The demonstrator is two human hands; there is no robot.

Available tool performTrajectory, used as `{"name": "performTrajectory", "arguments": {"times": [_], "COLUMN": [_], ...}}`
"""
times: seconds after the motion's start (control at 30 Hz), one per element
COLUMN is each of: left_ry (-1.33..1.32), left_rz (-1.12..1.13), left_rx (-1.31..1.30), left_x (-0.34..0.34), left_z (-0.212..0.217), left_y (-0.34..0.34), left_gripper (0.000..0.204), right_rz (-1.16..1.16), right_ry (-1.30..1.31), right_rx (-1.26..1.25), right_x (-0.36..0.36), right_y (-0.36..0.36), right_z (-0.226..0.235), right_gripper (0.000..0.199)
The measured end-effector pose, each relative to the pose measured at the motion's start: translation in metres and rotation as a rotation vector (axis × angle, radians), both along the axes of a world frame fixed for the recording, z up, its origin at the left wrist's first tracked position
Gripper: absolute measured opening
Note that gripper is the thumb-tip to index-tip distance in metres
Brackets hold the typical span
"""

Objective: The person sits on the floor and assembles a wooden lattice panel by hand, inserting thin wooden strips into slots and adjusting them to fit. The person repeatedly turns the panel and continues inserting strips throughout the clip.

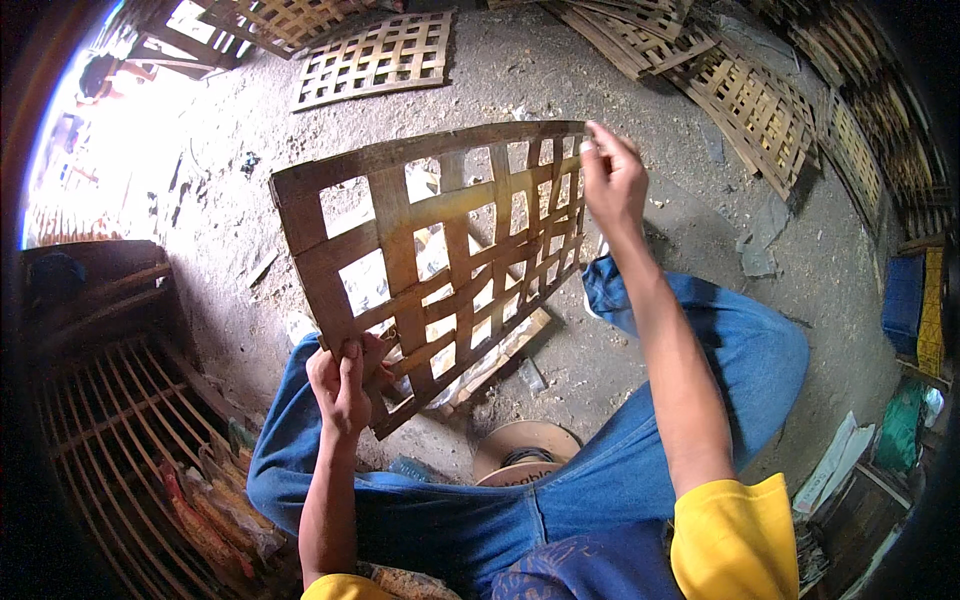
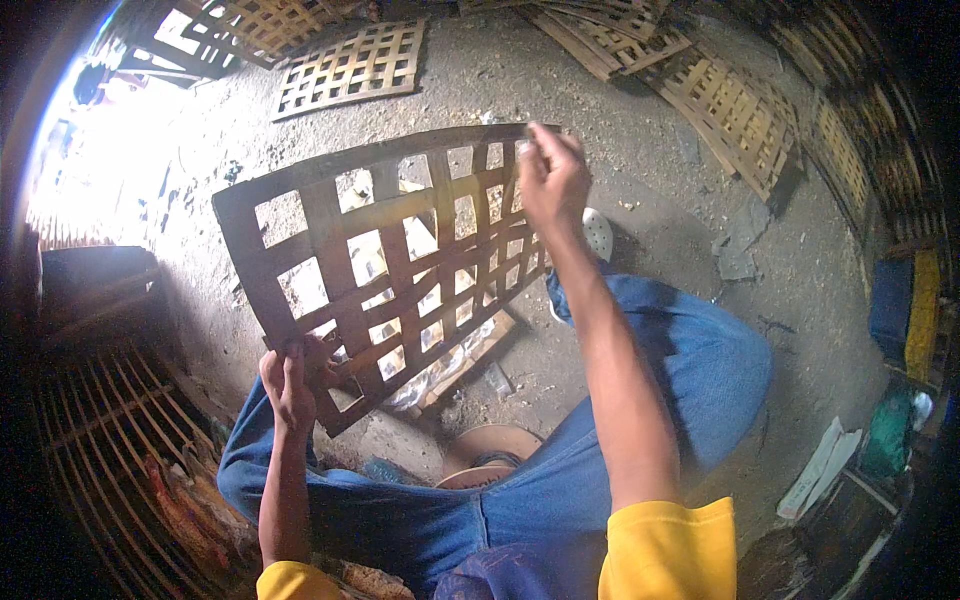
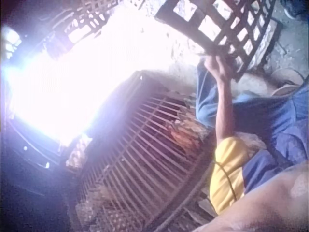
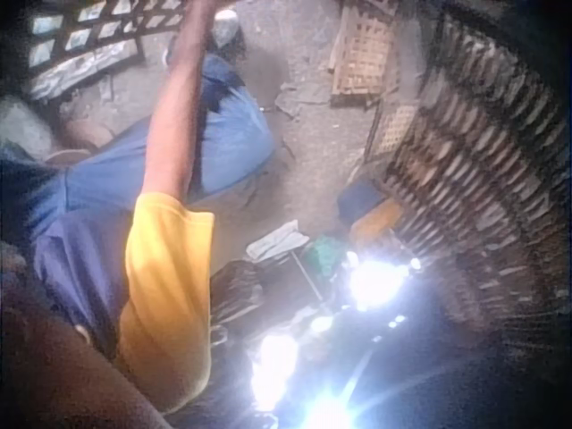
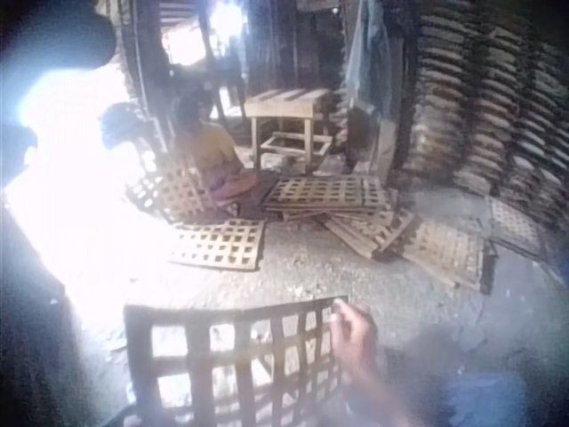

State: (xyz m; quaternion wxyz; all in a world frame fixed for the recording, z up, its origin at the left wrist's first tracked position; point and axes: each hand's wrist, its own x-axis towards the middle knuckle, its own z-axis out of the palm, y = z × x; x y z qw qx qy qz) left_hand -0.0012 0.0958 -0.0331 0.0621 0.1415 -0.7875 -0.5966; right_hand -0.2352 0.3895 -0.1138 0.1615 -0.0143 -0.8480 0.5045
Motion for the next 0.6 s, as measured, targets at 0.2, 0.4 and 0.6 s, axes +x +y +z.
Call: {"name": "performTrajectory", "arguments": {"times": [0.2, 0.4, 0.6], "left_ry": [-0.007, 0.006, -0.004], "left_rz": [-0.023, -0.018, -0.064], "left_rx": [-0.011, -0.007, -0.066], "left_x": [0.004, 0.004, 0.006], "left_z": [0.000, 0.002, 0.003], "left_y": [0.000, 0.006, 0.003], "left_gripper": [0.040, 0.040, 0.040], "right_rz": [0.154, 0.226, 0.173], "right_ry": [-0.028, -0.085, -0.083], "right_rx": [-0.198, -0.261, -0.252], "right_x": [0.006, 0.014, 0.010], "right_y": [-0.030, -0.038, -0.041], "right_z": [-0.002, 0.002, -0.012], "right_gripper": [0.023, 0.012, 0.012]}}
